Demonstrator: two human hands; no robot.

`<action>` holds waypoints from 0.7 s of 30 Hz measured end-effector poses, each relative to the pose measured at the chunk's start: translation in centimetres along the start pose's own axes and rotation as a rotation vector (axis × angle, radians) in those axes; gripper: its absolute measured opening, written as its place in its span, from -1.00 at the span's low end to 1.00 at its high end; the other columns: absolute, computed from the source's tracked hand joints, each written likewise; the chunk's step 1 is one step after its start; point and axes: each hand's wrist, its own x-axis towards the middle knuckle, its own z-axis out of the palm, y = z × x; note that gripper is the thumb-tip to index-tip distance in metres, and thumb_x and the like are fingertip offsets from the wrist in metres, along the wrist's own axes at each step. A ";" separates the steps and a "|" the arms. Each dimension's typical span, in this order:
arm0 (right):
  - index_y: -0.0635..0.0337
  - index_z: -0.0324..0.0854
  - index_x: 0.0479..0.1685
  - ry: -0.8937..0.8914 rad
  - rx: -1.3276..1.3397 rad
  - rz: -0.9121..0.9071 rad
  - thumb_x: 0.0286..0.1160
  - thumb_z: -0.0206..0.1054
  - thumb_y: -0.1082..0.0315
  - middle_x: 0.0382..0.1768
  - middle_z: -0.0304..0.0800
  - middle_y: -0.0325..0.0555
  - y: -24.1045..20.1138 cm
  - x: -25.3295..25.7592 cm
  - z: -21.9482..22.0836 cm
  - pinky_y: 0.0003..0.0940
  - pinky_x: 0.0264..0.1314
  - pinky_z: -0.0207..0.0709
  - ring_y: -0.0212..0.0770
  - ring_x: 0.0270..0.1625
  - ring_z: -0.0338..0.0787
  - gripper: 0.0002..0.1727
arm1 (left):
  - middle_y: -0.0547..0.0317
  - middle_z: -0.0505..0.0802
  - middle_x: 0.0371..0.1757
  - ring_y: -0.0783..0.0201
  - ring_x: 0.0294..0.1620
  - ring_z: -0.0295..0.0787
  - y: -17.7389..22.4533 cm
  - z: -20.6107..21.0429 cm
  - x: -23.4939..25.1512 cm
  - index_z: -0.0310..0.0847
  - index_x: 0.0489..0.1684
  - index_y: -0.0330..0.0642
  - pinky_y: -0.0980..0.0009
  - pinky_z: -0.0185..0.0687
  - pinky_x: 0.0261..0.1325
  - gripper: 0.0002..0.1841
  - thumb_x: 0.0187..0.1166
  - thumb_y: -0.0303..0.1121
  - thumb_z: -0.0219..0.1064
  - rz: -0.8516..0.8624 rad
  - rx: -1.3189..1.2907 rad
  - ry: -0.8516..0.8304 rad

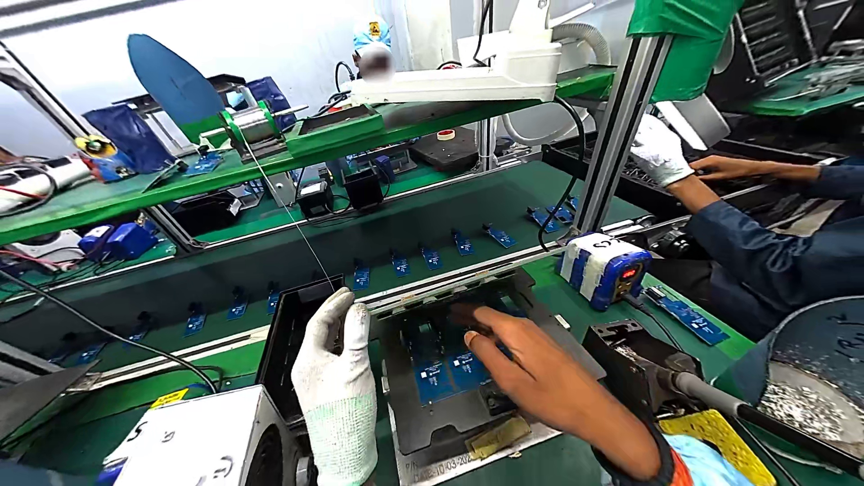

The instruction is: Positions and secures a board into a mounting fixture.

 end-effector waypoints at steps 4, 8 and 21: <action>-0.14 0.68 0.41 -0.067 -0.072 0.059 0.63 -0.09 0.04 0.15 0.87 -0.36 -0.1 1.3 0.3 -0.14 0.20 0.70 -0.38 0.11 0.84 -0.46 | 0.25 0.93 0.07 0.49 0.12 0.84 -0.2 0.2 0.0 0.81 0.14 -0.15 0.48 0.75 0.22 -0.65 0.59 -0.12 0.38 -0.021 -0.034 0.002; -0.18 0.73 0.31 -0.069 -0.117 0.070 0.61 -0.05 0.00 0.03 0.88 -0.40 0.0 1.6 0.6 -0.13 0.10 0.69 -0.39 0.04 0.83 -0.49 | 0.29 0.92 0.11 0.49 0.15 0.83 -0.6 0.0 -0.1 0.83 0.11 -0.11 0.48 0.75 0.22 -0.66 0.58 -0.10 0.39 -0.020 -0.039 -0.013; -0.11 0.72 0.23 -0.093 -0.284 0.017 0.57 -0.06 0.01 -0.10 0.85 -0.32 -0.9 1.6 0.8 -0.12 0.05 0.64 -0.33 0.06 0.80 -0.50 | 0.29 0.91 0.13 0.45 0.17 0.84 -0.8 0.0 -0.1 0.83 0.11 -0.08 0.42 0.77 0.22 -0.64 0.56 -0.05 0.41 -0.010 -0.063 -0.012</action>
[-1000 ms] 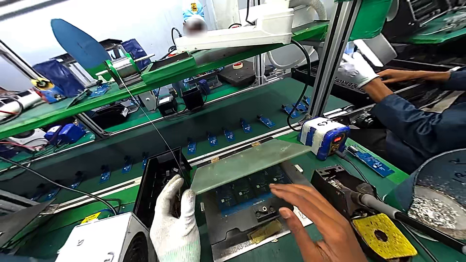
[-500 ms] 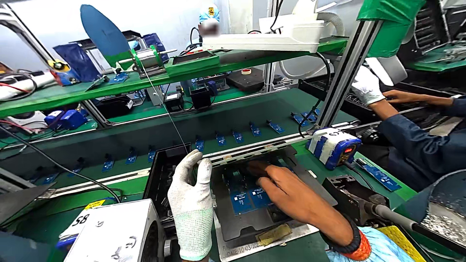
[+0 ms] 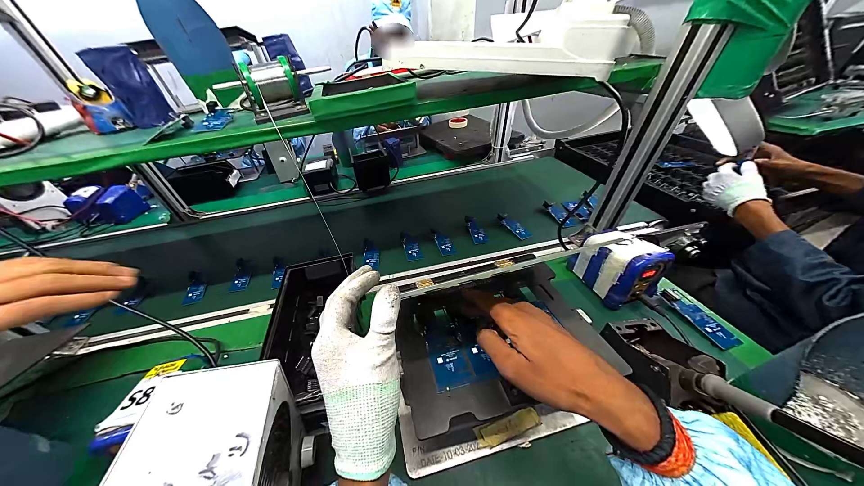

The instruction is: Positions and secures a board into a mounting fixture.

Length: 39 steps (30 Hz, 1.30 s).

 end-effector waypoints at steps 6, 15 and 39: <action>-0.12 0.76 -0.01 0.016 0.041 0.029 0.59 -0.04 0.00 -0.26 0.80 -0.34 0.4 0.0 0.1 -0.13 -0.07 0.61 -0.34 -0.08 0.79 -0.57 | 0.29 0.91 0.12 0.47 0.16 0.83 0.0 0.0 0.0 0.83 0.10 -0.10 0.46 0.75 0.23 -0.65 0.55 -0.07 0.41 -0.003 0.003 0.002; -0.14 0.76 -0.09 0.028 0.093 0.040 0.58 -0.01 0.01 -0.37 0.74 -0.40 0.7 0.1 0.1 -0.21 -0.21 0.60 -0.40 -0.23 0.75 -0.61 | 0.22 0.90 0.17 0.45 0.20 0.82 0.2 0.0 0.0 0.82 0.12 -0.15 0.47 0.72 0.26 -0.66 0.55 -0.15 0.42 -0.008 -0.007 0.003; -0.18 0.73 0.33 0.557 0.269 0.037 0.67 -0.03 0.12 0.12 0.90 -0.49 5.1 -7.6 -0.1 -0.29 0.06 0.82 -0.42 0.08 0.87 -0.54 | 0.03 0.88 0.19 0.42 0.20 0.81 0.3 -1.0 -1.5 0.77 0.13 -0.34 0.52 0.71 0.19 -0.64 0.67 -0.23 0.25 0.043 0.061 -0.053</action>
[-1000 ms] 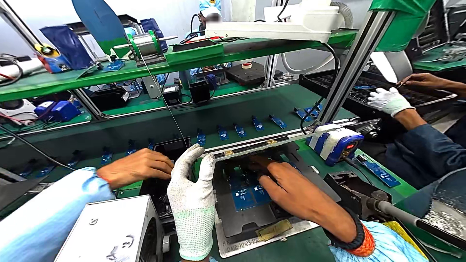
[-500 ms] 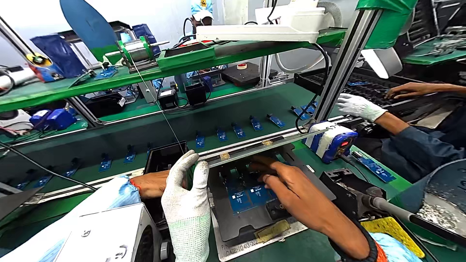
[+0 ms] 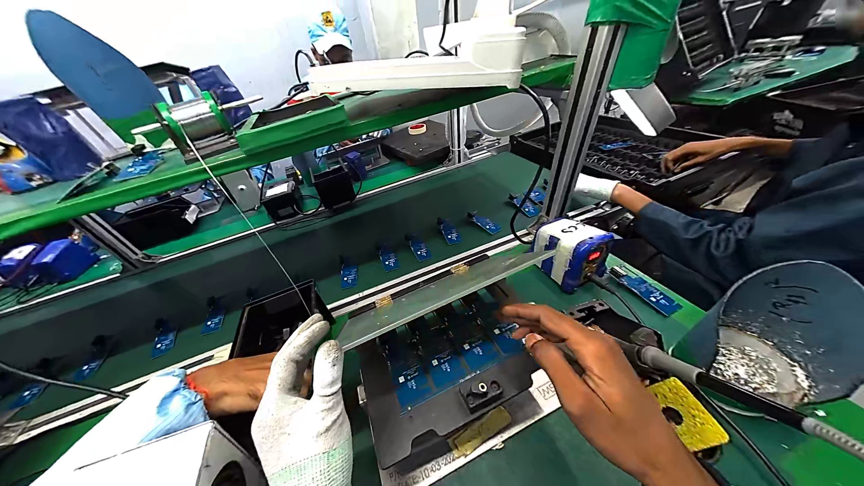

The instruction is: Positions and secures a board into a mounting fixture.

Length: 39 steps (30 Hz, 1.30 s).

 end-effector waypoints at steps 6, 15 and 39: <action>-0.14 0.74 0.32 -0.056 -0.014 -0.010 0.70 -0.03 0.11 0.11 0.88 -0.45 0.1 0.1 0.6 -0.31 0.15 0.77 -0.45 0.12 0.84 -0.54 | 0.00 0.87 0.06 0.57 -0.02 0.76 -0.3 -0.1 -0.3 0.72 0.17 -0.47 0.67 0.63 0.04 -0.63 0.68 -0.30 0.20 0.024 -0.005 -0.009; 0.16 0.76 0.10 -0.389 -0.251 -0.021 0.63 -0.01 0.24 -0.15 0.85 -0.04 -1.8 4.1 2.6 0.03 0.24 0.60 -0.04 0.06 0.82 -0.59 | -0.04 0.87 0.10 0.55 -0.01 0.76 0.0 -0.3 -0.2 0.71 0.18 -0.47 0.65 0.63 0.07 -0.63 0.70 -0.32 0.18 0.013 0.015 -0.020; 0.10 0.74 -0.30 -0.259 -0.325 -0.127 0.56 0.05 0.22 -0.43 0.75 -0.15 -1.0 4.2 3.0 -0.06 -0.17 0.64 -0.12 -0.23 0.81 -0.67 | -0.12 0.86 0.17 0.49 0.19 0.78 -0.3 -0.3 -0.1 0.71 0.13 -0.52 0.61 0.63 0.26 -0.64 0.68 -0.37 0.15 0.043 0.003 -0.028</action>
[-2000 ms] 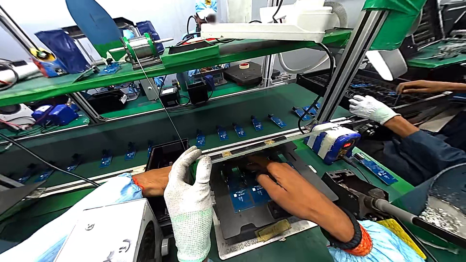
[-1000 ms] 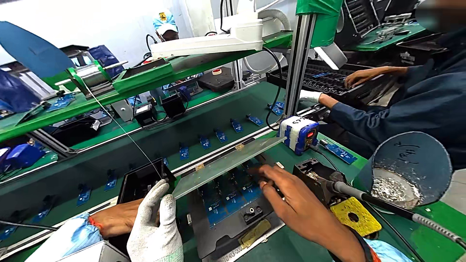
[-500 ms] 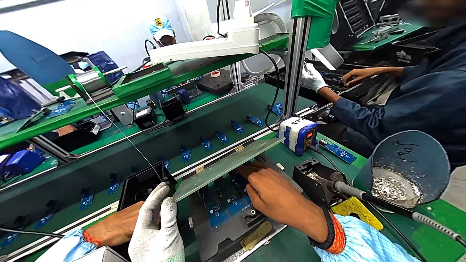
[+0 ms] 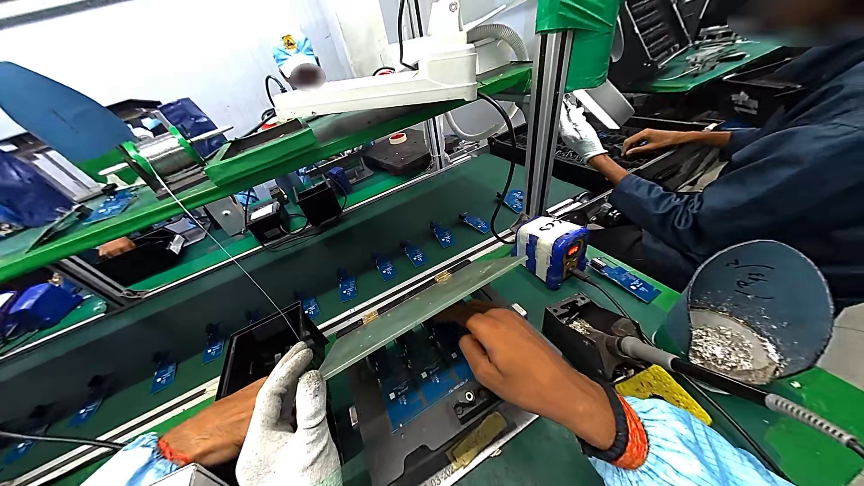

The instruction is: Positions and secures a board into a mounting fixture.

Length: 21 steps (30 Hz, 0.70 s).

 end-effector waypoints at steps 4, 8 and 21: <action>-0.02 0.74 -0.47 0.390 -0.072 -0.003 0.38 0.17 0.23 -0.57 0.63 -0.37 1.1 -0.2 0.2 -0.35 -0.41 0.58 -0.37 -0.43 0.68 -0.77 | -0.14 0.84 0.21 0.42 0.28 0.76 0.0 0.1 0.0 0.69 0.13 -0.54 0.55 0.62 0.35 -0.64 0.69 -0.37 0.13 0.006 -0.030 -0.001; 0.06 0.80 -0.17 0.269 -0.160 0.061 0.30 0.22 0.25 -0.37 0.80 -0.25 1.8 0.0 0.1 -0.18 -0.13 0.69 -0.20 -0.17 0.81 -0.73 | -0.16 0.84 0.21 0.43 0.28 0.75 0.0 0.1 0.1 0.70 0.14 -0.54 0.57 0.61 0.34 -0.64 0.68 -0.38 0.12 -0.018 -0.025 -0.010; 0.00 0.77 0.17 0.097 -0.254 0.051 0.33 0.25 0.30 -0.02 0.88 -0.26 1.3 0.2 0.3 -0.16 0.05 0.70 -0.14 0.16 0.81 -0.60 | -0.11 0.86 0.14 0.49 0.16 0.77 -0.9 -0.2 0.2 0.70 0.14 -0.53 0.62 0.62 0.23 -0.64 0.67 -0.39 0.12 0.008 -0.003 -0.026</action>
